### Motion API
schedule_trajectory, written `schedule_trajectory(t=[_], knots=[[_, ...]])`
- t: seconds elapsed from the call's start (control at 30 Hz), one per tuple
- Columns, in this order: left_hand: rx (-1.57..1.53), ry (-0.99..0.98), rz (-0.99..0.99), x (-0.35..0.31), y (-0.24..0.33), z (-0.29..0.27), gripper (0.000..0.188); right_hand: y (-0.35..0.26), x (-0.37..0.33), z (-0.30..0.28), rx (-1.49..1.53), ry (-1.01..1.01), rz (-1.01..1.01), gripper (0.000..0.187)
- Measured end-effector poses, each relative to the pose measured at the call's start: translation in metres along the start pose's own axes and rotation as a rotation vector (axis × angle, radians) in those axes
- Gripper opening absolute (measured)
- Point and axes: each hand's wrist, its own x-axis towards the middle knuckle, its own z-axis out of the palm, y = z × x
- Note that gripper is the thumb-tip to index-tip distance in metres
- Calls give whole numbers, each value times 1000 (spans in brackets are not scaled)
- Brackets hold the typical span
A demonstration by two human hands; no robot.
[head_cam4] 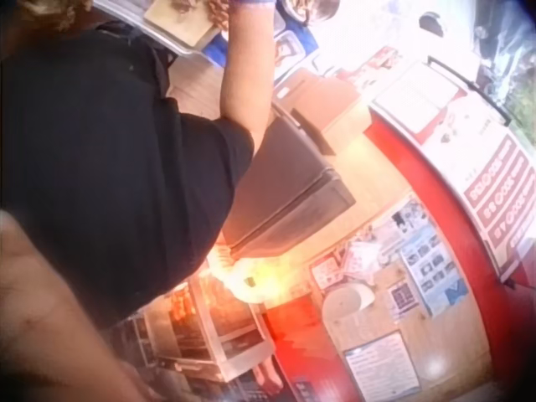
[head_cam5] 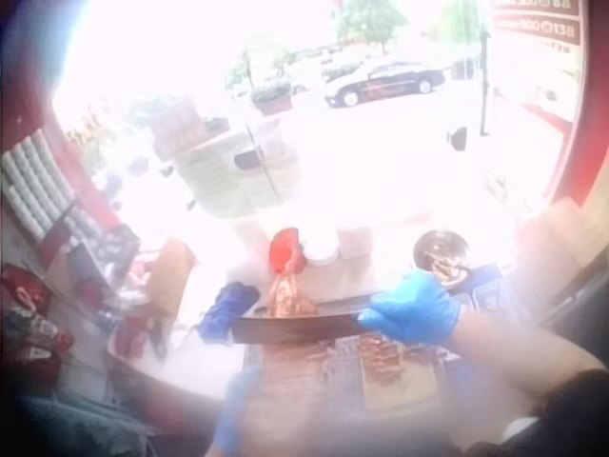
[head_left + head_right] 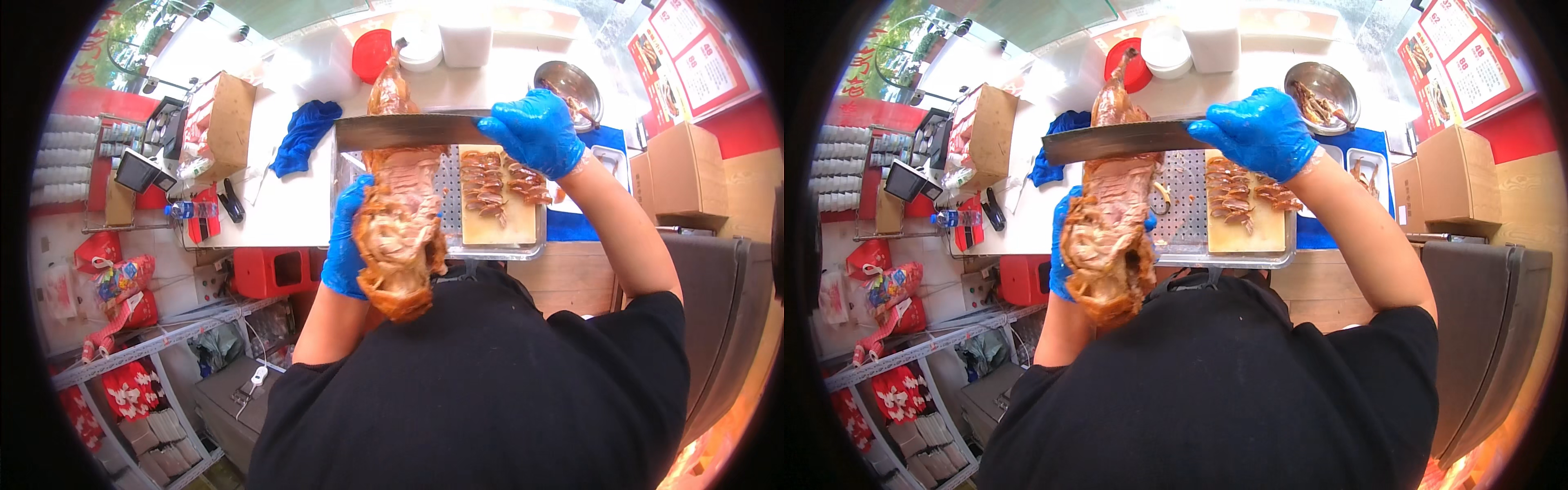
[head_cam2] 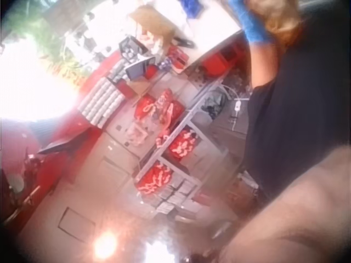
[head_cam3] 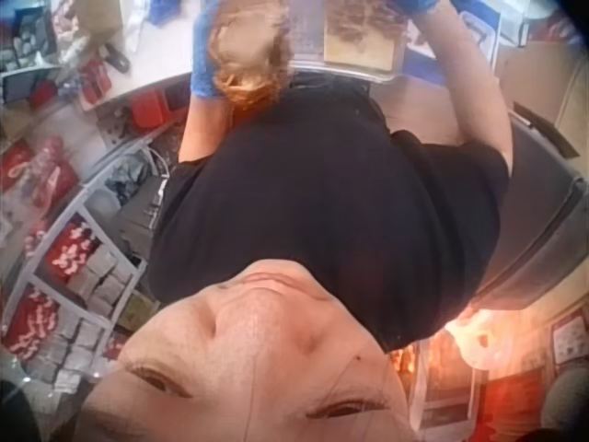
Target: The person carves a whole roasted duck using a large knife, slicing thin pieces of meat and skin from the body and placing them onto a metal tray. The person holds the duck with one hand while cutting with the other, working methodically along the carcass.
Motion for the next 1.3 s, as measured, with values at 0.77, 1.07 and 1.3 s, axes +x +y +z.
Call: schedule_trajectory(t=[0.77, 1.07, 1.3], knots=[[-93, 6, -66, 12, -15, 7, 51, -15, 6, 22, 82, -36, 8, 36], [188, 160, 72, 24, -29, 7, 46, -28, -3, 23, 186, -110, 190, 41], [80, 185, -13, 29, -37, 22, 55, -32, -22, 32, 174, -243, 416, 62]])
